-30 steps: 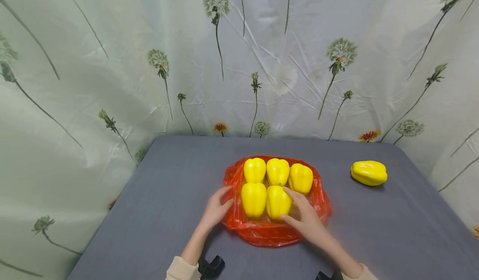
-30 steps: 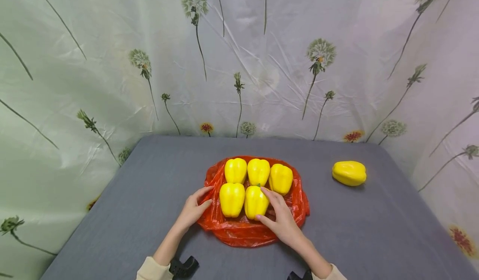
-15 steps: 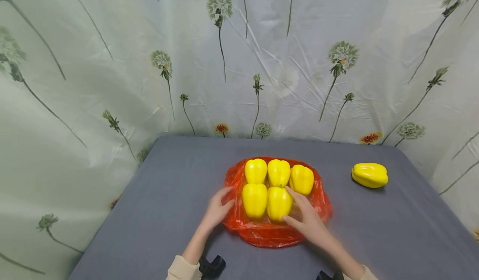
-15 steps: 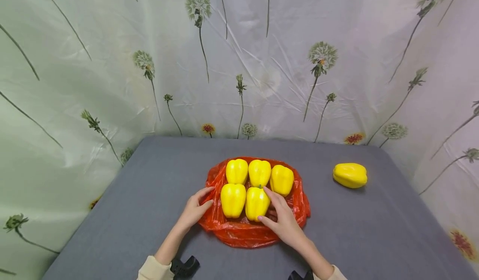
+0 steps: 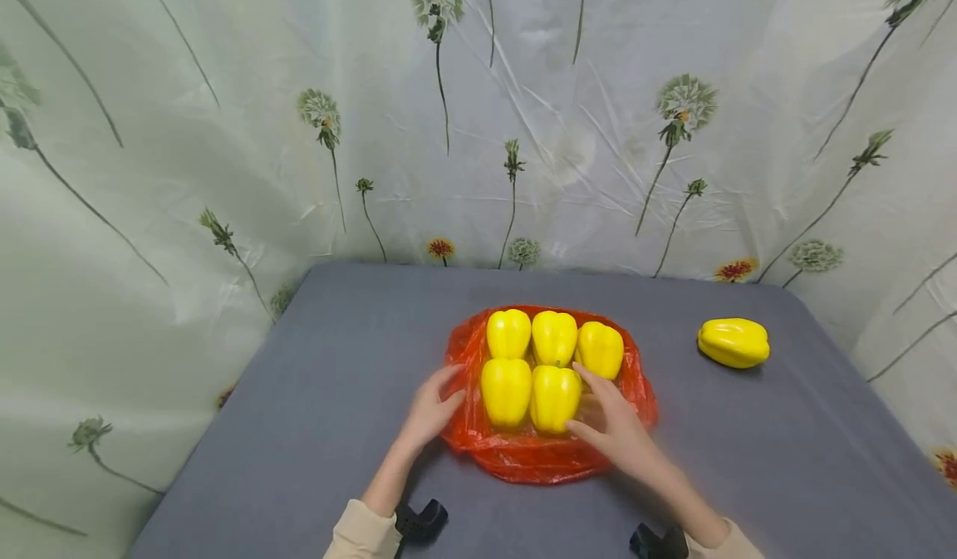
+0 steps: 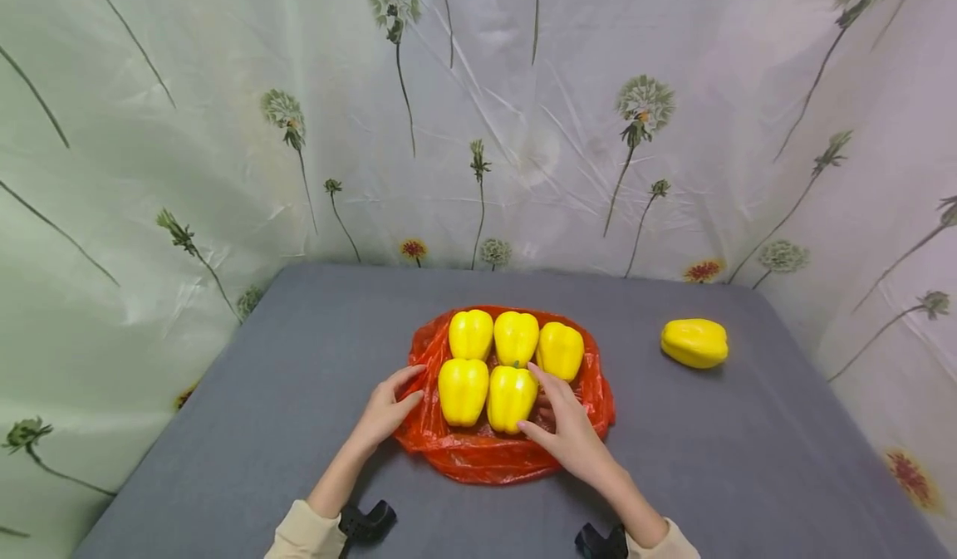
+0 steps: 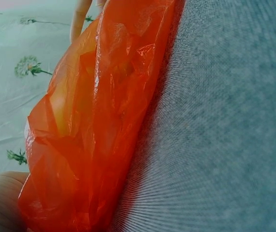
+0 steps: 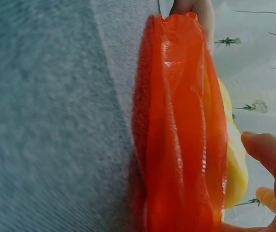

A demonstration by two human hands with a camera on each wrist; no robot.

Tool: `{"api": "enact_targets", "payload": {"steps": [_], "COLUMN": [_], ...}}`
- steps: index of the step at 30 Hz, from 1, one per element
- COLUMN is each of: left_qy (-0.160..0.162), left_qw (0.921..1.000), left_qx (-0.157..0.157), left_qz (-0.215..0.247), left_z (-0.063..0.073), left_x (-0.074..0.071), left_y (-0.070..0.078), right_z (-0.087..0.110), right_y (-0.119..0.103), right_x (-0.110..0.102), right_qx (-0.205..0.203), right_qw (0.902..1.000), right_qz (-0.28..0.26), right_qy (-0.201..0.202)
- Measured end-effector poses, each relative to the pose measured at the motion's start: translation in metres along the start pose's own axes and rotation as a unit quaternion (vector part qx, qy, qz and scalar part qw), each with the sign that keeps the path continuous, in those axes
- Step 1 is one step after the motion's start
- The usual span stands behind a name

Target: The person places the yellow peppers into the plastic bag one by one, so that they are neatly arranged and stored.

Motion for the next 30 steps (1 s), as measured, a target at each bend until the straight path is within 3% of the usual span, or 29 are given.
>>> {"api": "enact_targets", "payload": {"steps": [23, 30], "left_qy": [-0.002, -0.001], "left_qw": [0.9999, 0.9999], "left_qx": [-0.016, -0.01], "left_qz": [-0.006, -0.008], "left_z": [-0.001, -0.002], "left_x": [-0.001, -0.001], "left_y": [0.002, 0.004], "right_z": [0.0, -0.001], "right_y": [-0.002, -0.005], "right_x": [-0.031, -0.043], "right_qx": [0.009, -0.015], "right_qw": [0.9996, 0.9975], "right_qz": [-0.014, -0.008], "right_qy": [0.024, 0.069]}}
Point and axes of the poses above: each hand's wrist, its own z-axis away from the middle knuckle, its own x-axis out of the palm, y = z × x, the point moved 4 cm from there along -z, towards the middle knuckle, and after that the axes turned 4 degrees about y, right-handed, at the moved point
